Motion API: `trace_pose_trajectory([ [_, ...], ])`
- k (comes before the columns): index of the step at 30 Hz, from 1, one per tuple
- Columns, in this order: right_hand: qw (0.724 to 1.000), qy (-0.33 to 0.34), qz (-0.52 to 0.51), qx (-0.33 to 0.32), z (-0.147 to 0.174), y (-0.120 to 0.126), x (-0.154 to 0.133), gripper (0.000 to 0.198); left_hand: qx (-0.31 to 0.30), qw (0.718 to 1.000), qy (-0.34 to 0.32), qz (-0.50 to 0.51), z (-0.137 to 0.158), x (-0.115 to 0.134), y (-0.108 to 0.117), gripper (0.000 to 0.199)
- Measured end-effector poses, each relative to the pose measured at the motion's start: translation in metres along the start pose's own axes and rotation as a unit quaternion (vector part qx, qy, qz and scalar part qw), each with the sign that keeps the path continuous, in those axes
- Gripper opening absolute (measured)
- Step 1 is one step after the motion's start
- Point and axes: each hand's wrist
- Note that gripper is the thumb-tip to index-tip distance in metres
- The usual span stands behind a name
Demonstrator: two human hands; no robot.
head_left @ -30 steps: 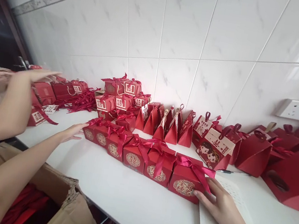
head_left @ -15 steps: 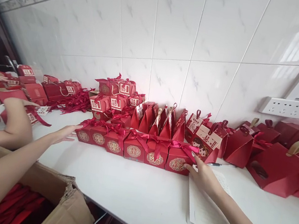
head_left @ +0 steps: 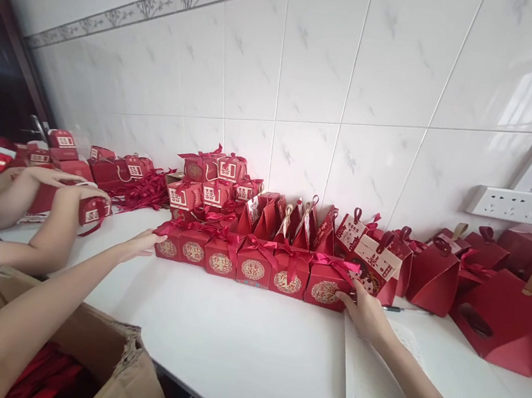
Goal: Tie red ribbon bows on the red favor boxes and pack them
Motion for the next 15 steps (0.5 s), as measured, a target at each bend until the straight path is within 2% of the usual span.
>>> trace_pose_trajectory([
  [7, 1.0, 0.01, -0.006, 0.017, -0.001, -0.01, 0.006, 0.029, 0.003, 1.0, -0.017, 0.008, -0.01, -0.001, -0.009, 0.04],
  [15, 0.997, 0.046, -0.05, 0.044, 0.003, -0.016, -0.003, 0.022, 0.045, 0.999, -0.028, 0.001, -0.022, -0.003, -0.011, 0.043],
])
Point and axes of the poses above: each hand's wrist, its own z-axis away from the middle knuckle, its own y-axis out of the back of the hand, x = y × z, and after that the axes turned 14 degrees about z, right-handed
